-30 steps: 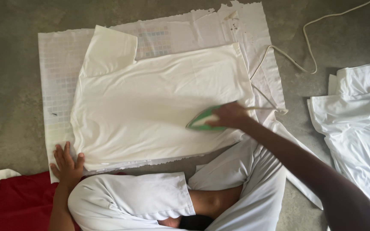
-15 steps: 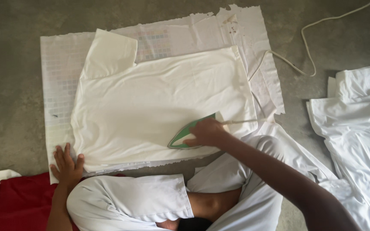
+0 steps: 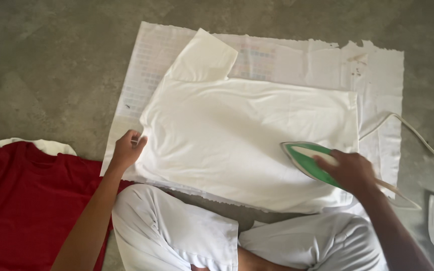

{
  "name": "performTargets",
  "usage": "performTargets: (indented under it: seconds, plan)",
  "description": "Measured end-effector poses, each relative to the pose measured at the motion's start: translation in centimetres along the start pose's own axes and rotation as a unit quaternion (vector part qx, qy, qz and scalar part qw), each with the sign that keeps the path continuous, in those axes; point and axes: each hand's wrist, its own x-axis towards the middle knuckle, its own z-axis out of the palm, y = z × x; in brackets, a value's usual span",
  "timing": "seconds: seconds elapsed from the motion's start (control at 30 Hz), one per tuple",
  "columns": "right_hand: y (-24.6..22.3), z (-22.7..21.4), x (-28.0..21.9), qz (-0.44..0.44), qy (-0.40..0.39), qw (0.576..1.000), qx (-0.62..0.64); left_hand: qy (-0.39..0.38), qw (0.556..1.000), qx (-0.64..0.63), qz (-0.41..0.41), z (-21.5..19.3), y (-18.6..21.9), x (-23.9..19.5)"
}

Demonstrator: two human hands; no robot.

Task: The person irons a white t-shirt laid out on a protective sheet on the floor. They use a green electric iron to smooth the fabric, frequently adjusting the shirt's position and flipping it over to iron different sections.

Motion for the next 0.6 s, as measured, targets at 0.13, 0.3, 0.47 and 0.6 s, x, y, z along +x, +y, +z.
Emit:
performTargets:
  seconds: [0.13,0.3,0.47,0.6]
  plan:
    - [4.6,-0.7,-0.6,0.026,0.026,0.999,0.002,-0.114,0.98,-0.142,-0.085,-5.0,9.3,1.0]
    - [12.0,3.1,1.4,-0.28,0.369,0.858,-0.224,0.084,0.965,-0.218,0.116,-4.6,9.6,5.5]
    - [9.4,1.6,0.3,-0.126,0.251,0.958,0.054,0.225,0.952,-0.206,0.005,-1.1,10.2,7.9]
    - [8.6,2.4,-0.1,-0.149,0.257,0.952,0.071,0.228,0.971,-0.058,0.034,3.3,14.2,7.4]
